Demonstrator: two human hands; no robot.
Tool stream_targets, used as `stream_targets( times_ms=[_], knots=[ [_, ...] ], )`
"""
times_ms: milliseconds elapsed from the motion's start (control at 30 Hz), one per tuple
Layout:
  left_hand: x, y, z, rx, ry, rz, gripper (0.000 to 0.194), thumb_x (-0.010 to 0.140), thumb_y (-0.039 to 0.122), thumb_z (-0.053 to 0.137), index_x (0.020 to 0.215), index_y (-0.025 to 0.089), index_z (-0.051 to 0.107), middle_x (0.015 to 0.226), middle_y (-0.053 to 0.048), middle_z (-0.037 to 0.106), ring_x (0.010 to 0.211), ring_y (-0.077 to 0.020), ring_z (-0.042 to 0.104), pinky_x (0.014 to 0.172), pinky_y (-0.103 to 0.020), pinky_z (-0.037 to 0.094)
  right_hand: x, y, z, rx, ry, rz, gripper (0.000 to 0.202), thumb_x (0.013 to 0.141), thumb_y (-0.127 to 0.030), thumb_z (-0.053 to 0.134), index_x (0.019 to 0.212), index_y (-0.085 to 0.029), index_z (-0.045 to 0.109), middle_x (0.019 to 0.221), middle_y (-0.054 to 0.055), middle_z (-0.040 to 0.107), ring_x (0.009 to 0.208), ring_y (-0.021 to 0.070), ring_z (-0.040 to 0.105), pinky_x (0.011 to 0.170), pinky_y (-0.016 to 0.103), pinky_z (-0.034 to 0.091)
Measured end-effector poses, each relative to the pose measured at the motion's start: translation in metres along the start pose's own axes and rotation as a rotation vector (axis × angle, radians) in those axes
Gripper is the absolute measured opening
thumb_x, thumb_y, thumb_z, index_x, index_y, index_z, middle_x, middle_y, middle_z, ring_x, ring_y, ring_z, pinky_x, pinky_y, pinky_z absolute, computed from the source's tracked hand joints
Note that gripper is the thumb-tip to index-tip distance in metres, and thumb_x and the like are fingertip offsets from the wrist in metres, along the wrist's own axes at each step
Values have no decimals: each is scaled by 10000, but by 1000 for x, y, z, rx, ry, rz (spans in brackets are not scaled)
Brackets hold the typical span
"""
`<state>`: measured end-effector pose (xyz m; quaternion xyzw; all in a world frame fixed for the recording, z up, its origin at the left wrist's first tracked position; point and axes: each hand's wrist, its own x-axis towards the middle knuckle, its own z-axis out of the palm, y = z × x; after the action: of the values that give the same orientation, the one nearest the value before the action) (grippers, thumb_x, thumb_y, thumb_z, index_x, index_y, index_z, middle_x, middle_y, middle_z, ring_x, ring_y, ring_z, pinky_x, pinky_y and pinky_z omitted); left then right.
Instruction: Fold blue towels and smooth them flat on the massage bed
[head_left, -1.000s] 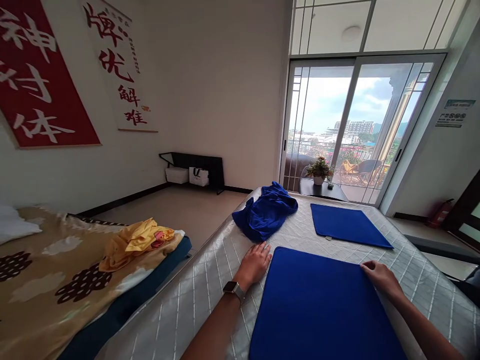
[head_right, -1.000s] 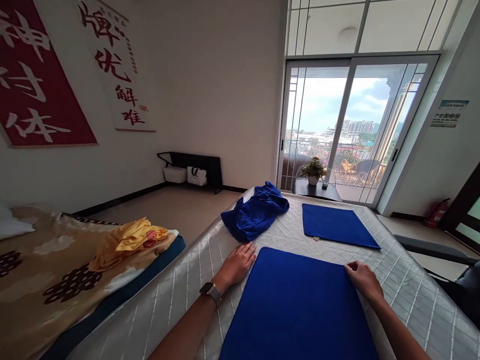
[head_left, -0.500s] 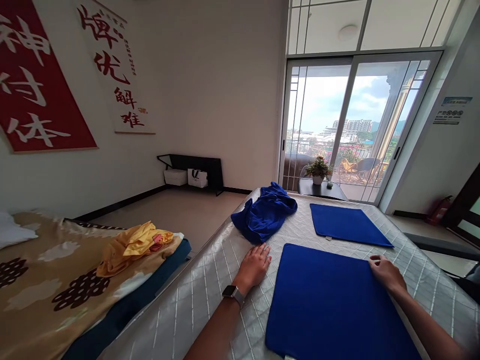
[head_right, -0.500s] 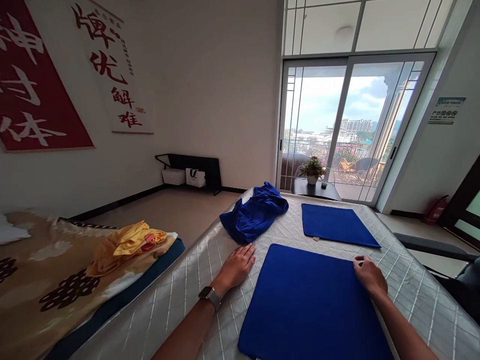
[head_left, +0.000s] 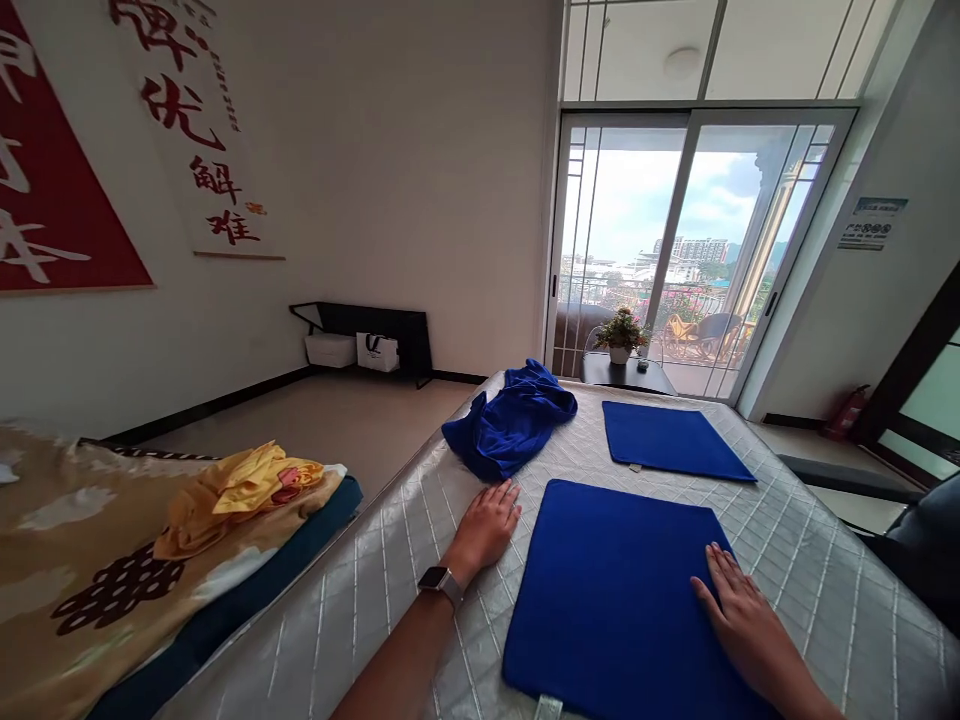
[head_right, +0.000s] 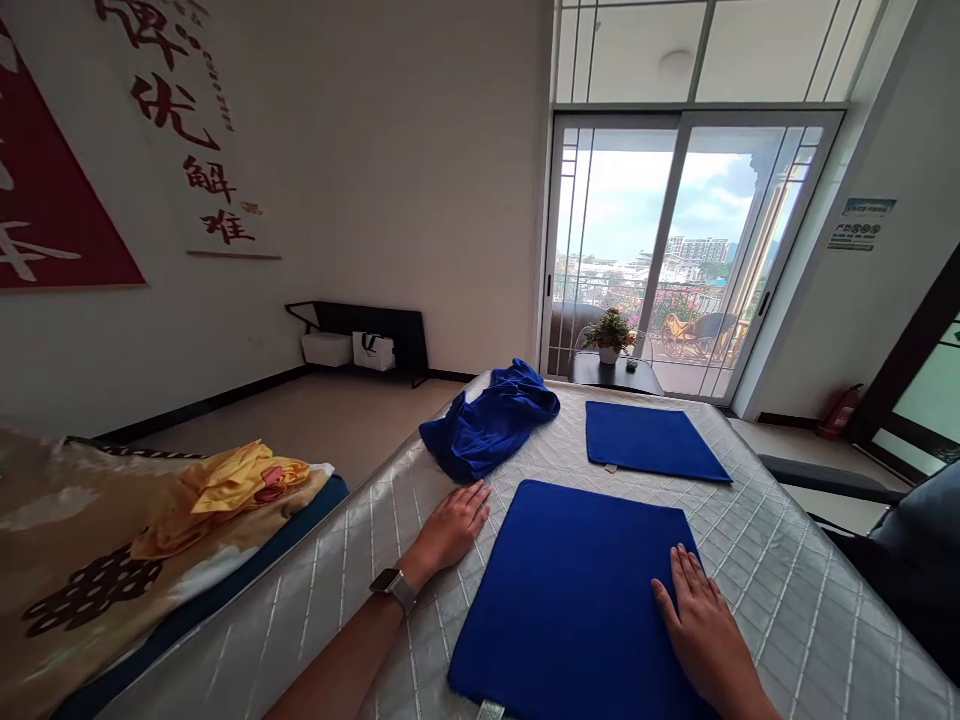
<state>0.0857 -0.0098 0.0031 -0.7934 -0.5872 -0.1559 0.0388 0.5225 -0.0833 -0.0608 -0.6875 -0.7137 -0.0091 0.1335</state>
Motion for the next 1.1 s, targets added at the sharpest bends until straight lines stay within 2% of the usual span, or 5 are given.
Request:
stream_targets(
  times_ms=[433, 567, 700, 933, 1100],
  knots=[
    [0, 3, -11, -59, 4, -78, 470, 1033, 372, 374, 1419, 206, 588, 1534, -97, 536, 1419, -254, 484, 1192, -458, 369, -3, -20, -26, -55, -87, 28, 706, 1006, -437, 171, 1593, -57, 267, 1674, 113, 203, 1553, 221, 144, 1262, 470, 170],
    [1, 17, -21, -59, 106, -94, 447, 1032, 347, 352, 1362, 214, 623, 1477, -84, 591, 1381, -248, 523, 1151, -449, 427, -2, -28, -39, -29, -127, 52, 700, 1016, -445, 179, 1601, -63, 225, 1681, 94, 158, 1556, 212, 120, 1270, 456, 131],
    [5, 72, -24, -102, 150, 28, 427, 1039, 316, 344, 1343, 222, 630, 1411, -67, 644, 1334, -228, 568, 1150, -440, 443, -2, -32, -45, -12, -159, 86, 695, 1024, -460, 166, 1605, -79, 178, 1685, 73, 122, 1558, 196, 100, 1271, 438, 118],
    [11, 229, 0, -198, -35, 411, 591, 1073, 513, 294, 1535, 173, 438, 1597, -109, 445, 1500, -230, 360, 1237, -435, 325, -2, -31, -44, -90, -164, 57, 656, 1026, -386, 178, 1597, -62, 186, 1679, 101, 147, 1556, 221, 128, 1264, 455, 149],
    [18, 279, 26, -245, -127, 380, 703, 1066, 556, 182, 1581, 107, 347, 1643, -134, 337, 1549, -230, 235, 1274, -440, 225, -4, -25, -40, -147, -194, -20, 624, 984, -232, 214, 1599, -136, 261, 1683, 64, 146, 1556, 225, 101, 1260, 462, 160]
  ],
)
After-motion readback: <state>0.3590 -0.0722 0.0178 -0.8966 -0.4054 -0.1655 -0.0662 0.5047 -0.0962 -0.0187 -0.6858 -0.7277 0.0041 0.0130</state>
